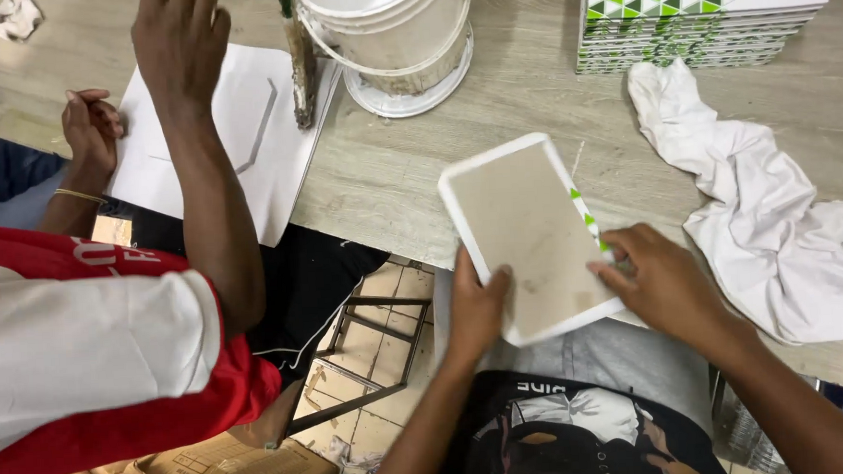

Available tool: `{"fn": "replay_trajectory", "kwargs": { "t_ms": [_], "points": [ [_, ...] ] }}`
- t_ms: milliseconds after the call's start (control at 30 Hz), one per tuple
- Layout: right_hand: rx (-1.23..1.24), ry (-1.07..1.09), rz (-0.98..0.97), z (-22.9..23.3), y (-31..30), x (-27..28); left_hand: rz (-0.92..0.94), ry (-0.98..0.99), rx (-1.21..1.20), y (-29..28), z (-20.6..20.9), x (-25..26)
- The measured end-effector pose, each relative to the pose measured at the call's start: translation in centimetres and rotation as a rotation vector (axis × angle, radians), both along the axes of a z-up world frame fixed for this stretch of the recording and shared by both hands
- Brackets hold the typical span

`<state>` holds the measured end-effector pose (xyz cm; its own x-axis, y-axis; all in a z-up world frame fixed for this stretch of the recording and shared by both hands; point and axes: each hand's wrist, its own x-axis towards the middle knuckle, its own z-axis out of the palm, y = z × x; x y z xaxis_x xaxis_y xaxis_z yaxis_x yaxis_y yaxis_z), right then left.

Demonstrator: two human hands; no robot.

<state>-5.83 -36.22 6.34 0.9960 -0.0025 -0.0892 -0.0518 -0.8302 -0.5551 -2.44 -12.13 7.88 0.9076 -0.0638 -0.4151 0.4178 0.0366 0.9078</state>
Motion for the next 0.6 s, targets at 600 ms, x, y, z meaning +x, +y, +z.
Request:
{"fn": "replay_trajectory", "kwargs": {
  "t_ms": [600],
  "points": [
    [0.217, -0.574, -0.807, 0.1, -9.4, -12.0, -1.303, -0.2, 1.006, -4.1, 6.3, 13.7]
  ]
}}
